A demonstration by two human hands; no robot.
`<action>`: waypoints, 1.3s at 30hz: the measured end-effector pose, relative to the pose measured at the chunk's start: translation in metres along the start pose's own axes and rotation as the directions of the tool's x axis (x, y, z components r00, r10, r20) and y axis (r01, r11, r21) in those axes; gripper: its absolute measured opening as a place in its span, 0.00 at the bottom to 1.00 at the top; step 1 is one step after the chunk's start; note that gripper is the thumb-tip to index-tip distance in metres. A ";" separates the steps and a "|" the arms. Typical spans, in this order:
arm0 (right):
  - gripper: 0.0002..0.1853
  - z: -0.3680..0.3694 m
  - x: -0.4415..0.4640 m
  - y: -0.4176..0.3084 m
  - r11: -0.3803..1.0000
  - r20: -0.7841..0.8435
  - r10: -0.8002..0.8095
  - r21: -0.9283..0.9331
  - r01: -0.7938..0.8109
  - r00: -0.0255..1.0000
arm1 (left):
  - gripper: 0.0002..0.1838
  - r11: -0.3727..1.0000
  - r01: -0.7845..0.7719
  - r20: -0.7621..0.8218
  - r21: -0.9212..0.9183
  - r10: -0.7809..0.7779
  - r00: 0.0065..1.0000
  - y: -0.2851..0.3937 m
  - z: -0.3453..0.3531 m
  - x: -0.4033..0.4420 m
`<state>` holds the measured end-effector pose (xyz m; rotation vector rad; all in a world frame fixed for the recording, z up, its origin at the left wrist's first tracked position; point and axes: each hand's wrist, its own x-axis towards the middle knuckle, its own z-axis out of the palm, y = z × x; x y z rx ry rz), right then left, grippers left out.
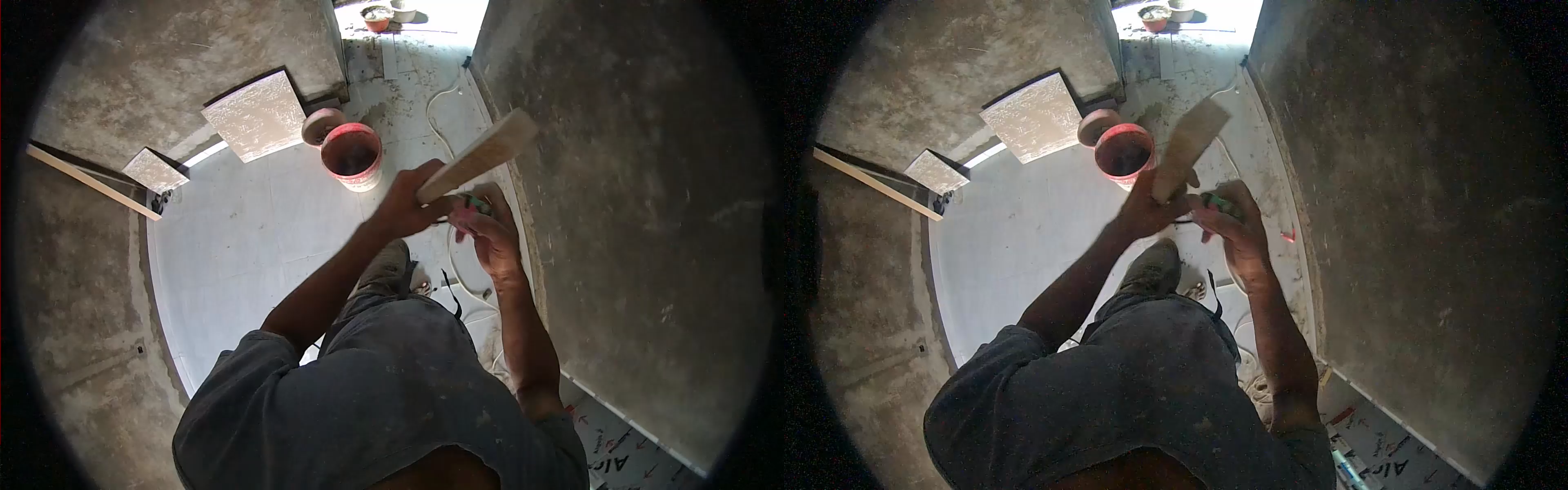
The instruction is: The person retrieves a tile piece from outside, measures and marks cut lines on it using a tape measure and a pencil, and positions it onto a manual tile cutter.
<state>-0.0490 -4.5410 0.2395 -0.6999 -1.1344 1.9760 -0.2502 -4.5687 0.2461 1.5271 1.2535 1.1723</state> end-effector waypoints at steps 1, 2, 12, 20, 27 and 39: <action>0.23 -0.007 0.032 -0.003 0.999 0.000 0.001 -0.054 -0.001 1.000 | 0.17 0.999 -0.034 0.006 -0.034 0.035 0.999 -0.014 -0.008 0.024; 0.24 -0.013 0.065 -0.003 0.994 0.004 0.003 -0.111 -0.002 1.000 | 0.17 0.998 -0.062 -0.033 -0.026 0.061 0.998 -0.020 -0.013 0.048; 0.25 -0.135 0.286 -0.017 0.793 -0.174 0.170 -0.560 -0.239 0.970 | 0.19 0.973 0.228 0.343 -0.032 -0.204 0.917 -0.140 -0.057 0.310; 0.19 -0.198 0.469 -0.080 0.580 -0.072 -0.114 -0.815 0.008 0.991 | 0.11 0.952 0.307 0.378 -0.026 -0.275 0.884 -0.195 -0.096 0.509; 0.19 -0.290 0.701 -0.101 0.598 0.307 0.026 -0.768 0.231 0.951 | 0.12 0.992 0.127 0.052 -0.023 -0.125 0.991 -0.262 -0.163 0.645; 0.14 -0.444 1.058 -0.063 0.510 0.530 0.572 -0.827 0.235 0.625 | 0.09 0.932 0.118 -0.857 -0.342 -0.361 0.368 -0.202 -0.327 0.677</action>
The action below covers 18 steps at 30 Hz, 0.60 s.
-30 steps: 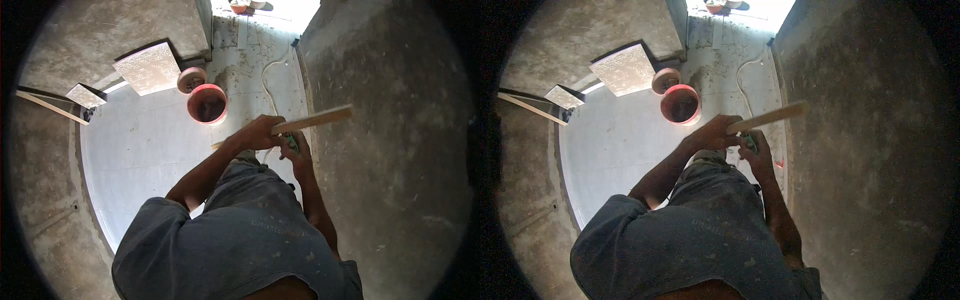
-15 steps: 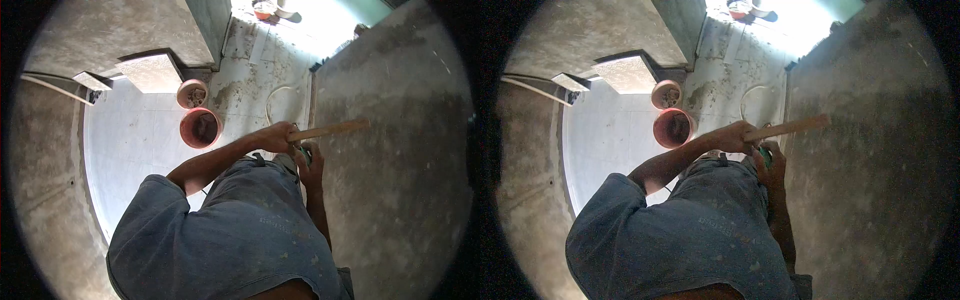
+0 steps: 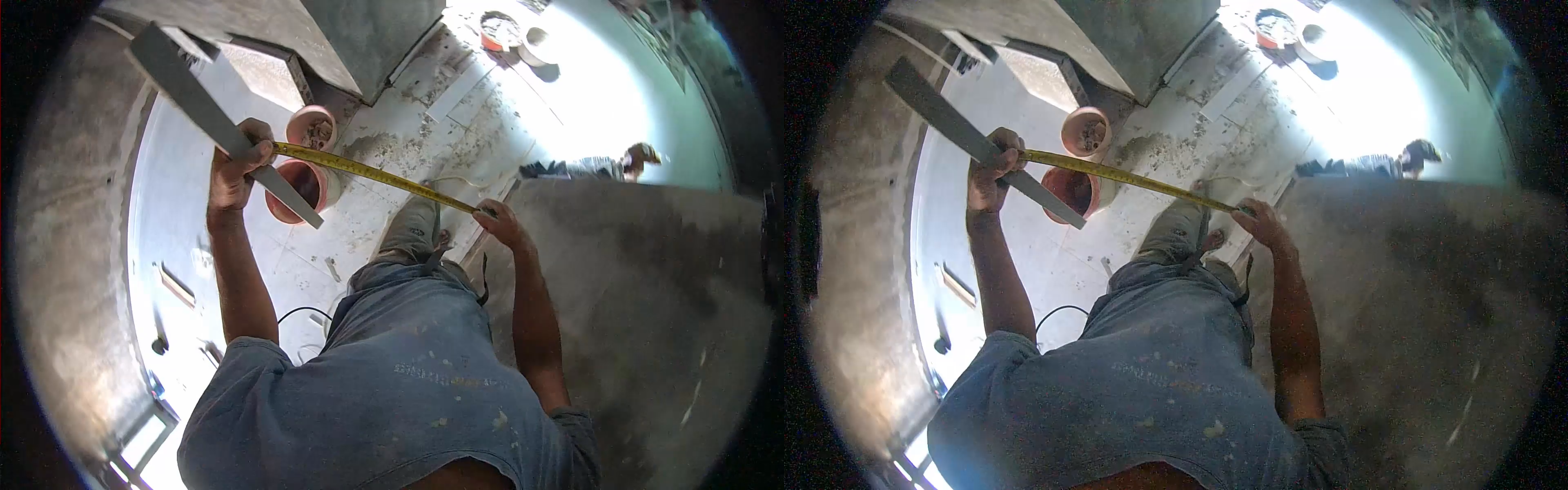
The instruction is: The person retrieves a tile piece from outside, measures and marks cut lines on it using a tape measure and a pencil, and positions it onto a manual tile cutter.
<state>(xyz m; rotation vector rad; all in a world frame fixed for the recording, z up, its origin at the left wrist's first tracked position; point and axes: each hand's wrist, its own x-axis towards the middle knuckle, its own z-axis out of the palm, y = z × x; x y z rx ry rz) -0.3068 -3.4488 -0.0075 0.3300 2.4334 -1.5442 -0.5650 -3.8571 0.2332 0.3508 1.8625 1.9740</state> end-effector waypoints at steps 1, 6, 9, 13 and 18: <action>0.13 -0.017 0.016 0.011 0.999 0.045 -0.025 -0.041 0.027 0.999 | 0.09 1.000 0.005 -0.014 0.013 -0.005 1.000 -0.008 0.005 0.013; 0.12 -0.086 0.060 0.044 0.920 0.088 -0.282 -0.257 0.295 0.955 | 0.12 0.973 -0.007 -0.326 0.232 0.085 0.942 -0.078 0.046 0.100; 0.11 -0.126 0.067 0.085 0.720 0.084 -0.542 -0.468 0.513 0.836 | 0.14 0.975 -0.042 -0.408 0.219 0.131 0.904 -0.087 0.068 0.134; 0.09 -0.165 0.074 0.136 0.967 -0.104 0.253 0.032 -0.251 0.962 | 0.17 0.958 -0.084 -0.471 0.274 0.210 0.857 -0.115 0.062 0.188; 0.10 -0.206 0.156 0.113 0.789 -0.107 0.535 0.418 -0.450 0.838 | 0.18 0.813 0.246 -0.574 0.528 0.128 0.809 -0.177 0.027 0.240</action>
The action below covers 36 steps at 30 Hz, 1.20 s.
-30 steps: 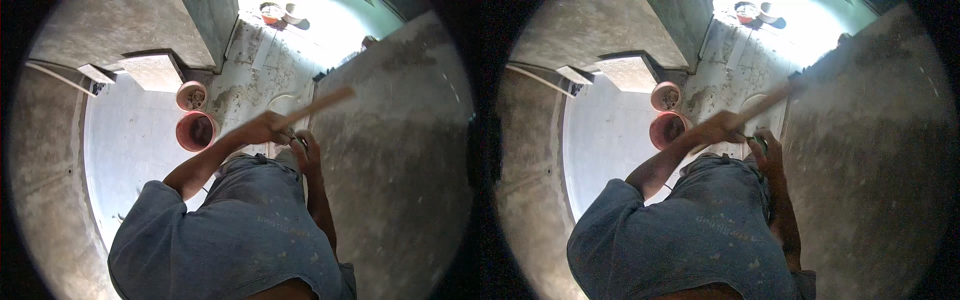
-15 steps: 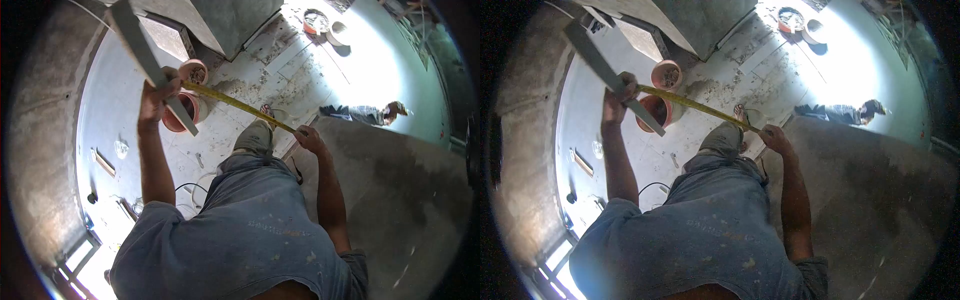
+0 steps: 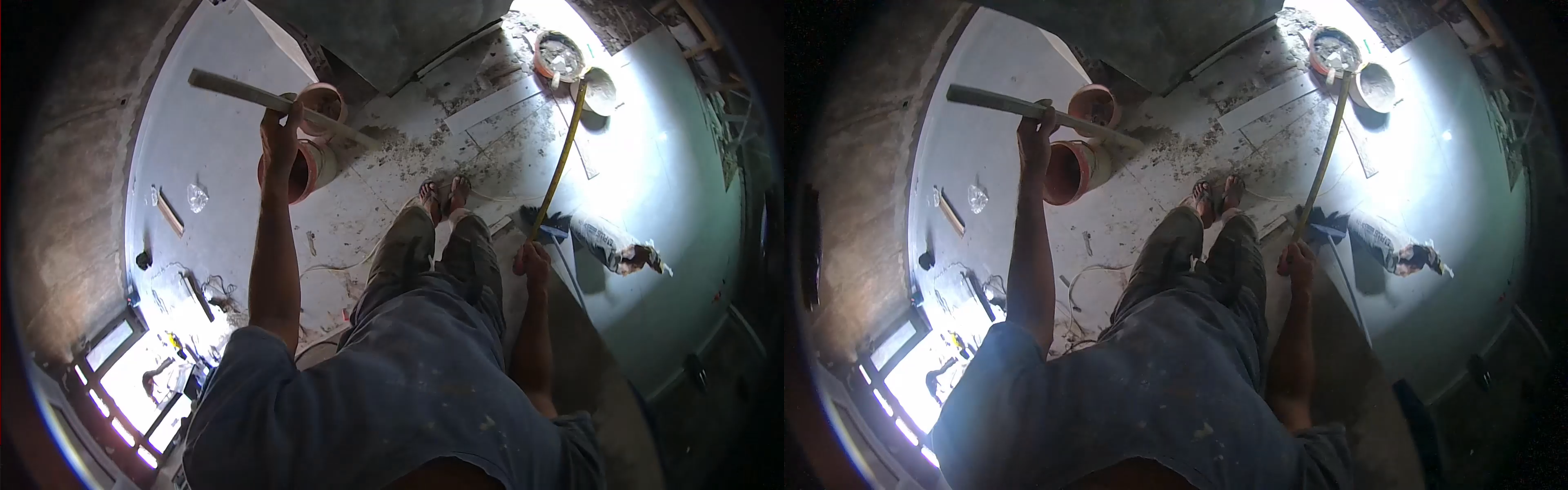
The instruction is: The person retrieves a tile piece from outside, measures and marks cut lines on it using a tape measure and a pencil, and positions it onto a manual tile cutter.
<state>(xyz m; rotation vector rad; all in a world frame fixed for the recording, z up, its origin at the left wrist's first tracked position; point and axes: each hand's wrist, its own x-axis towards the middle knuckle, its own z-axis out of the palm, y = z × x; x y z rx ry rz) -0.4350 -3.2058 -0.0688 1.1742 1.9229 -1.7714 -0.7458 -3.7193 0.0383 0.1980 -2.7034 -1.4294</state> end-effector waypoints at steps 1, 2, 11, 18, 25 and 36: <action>0.10 -0.001 0.023 -0.005 0.999 0.022 0.011 -0.032 -0.011 1.000 | 0.19 1.000 -0.006 -0.044 -0.005 0.005 0.999 -0.017 0.012 0.006; 0.10 -0.001 0.047 -0.007 0.998 0.041 0.025 -0.060 -0.023 0.999 | 0.19 1.000 -0.014 -0.083 -0.007 0.014 0.996 -0.034 0.024 0.013; 0.13 0.031 0.174 0.004 0.997 0.052 -0.079 -0.013 0.080 0.996 | 0.13 0.983 0.129 -0.130 0.127 -0.112 0.985 -0.136 0.122 0.102; 0.12 0.053 0.180 0.010 0.993 0.001 -0.116 -0.021 0.116 0.993 | 0.22 0.949 0.165 -0.260 0.270 -0.094 0.961 -0.193 0.163 0.128; 0.13 0.116 0.243 0.022 0.984 0.034 -0.142 0.113 0.137 0.989 | 0.29 0.977 0.116 -0.176 0.177 -0.085 0.981 -0.271 0.207 0.145; 0.13 0.289 0.434 0.063 0.865 0.069 -0.447 0.289 0.411 0.892 | 0.27 0.972 -0.098 -0.085 0.213 0.119 0.989 -0.411 0.287 0.151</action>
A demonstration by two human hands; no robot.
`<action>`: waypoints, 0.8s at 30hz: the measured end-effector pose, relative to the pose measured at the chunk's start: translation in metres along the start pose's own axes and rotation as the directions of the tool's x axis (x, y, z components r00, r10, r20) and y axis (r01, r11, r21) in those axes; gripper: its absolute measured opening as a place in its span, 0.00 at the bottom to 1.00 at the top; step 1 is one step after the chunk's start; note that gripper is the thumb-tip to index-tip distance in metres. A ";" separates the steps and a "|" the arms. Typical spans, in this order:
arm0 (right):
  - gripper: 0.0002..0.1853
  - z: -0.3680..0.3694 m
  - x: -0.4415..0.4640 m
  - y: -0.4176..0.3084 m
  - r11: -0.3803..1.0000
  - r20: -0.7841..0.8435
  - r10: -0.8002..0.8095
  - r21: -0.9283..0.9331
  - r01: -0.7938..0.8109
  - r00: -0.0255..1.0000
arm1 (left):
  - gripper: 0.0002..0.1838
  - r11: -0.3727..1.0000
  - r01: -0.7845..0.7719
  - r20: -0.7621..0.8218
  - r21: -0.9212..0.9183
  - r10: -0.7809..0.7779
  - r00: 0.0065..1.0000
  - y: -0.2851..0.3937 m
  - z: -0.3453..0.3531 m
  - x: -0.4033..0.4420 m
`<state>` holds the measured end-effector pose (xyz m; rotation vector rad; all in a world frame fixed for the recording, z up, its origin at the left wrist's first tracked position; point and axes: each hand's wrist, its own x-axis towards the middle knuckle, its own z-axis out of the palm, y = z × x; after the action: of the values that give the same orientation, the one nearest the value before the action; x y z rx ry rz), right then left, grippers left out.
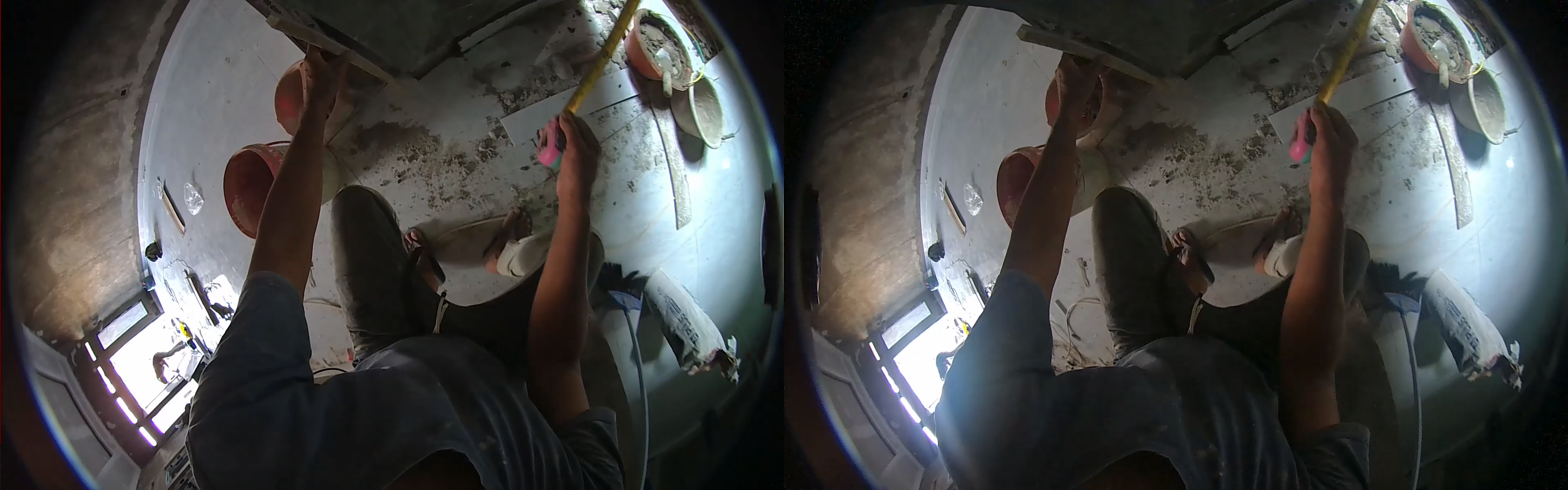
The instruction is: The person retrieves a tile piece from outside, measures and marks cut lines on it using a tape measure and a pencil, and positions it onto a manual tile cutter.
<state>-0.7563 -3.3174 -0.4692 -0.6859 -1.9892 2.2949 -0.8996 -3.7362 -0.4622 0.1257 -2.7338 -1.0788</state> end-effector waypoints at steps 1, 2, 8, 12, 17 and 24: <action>0.13 0.008 0.013 0.024 1.000 0.000 0.000 0.025 0.000 1.000 | 0.27 1.000 -0.015 -0.018 -0.012 0.015 1.000 -0.002 0.008 -0.003; 0.12 0.018 0.025 0.046 0.999 -0.002 -0.004 0.052 0.004 1.000 | 0.28 0.999 -0.034 -0.037 -0.026 0.033 0.999 -0.003 0.015 -0.002; 0.12 0.068 0.049 0.135 0.998 -0.096 0.001 0.070 0.006 0.995 | 0.27 0.985 -0.169 -0.112 0.045 0.173 0.979 -0.031 0.048 0.008; 0.13 0.093 0.054 0.200 0.997 -0.123 0.011 0.080 -0.001 0.992 | 0.25 0.988 -0.155 -0.113 -0.026 0.151 0.982 -0.042 0.055 0.009; 0.13 0.115 0.042 0.242 0.996 -0.123 0.088 -0.006 -0.089 0.988 | 0.24 0.980 -0.198 -0.128 -0.009 0.196 0.972 -0.051 0.060 0.009; 0.13 0.132 0.037 0.302 0.966 -0.108 0.257 -0.005 -0.259 0.960 | 0.24 0.960 -0.280 -0.165 -0.013 0.274 0.947 -0.069 0.077 0.008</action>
<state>-0.7560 -3.4853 -0.7552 -1.1061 -1.9806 2.3163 -0.9232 -3.7363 -0.5626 -0.1661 -2.4918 -0.9904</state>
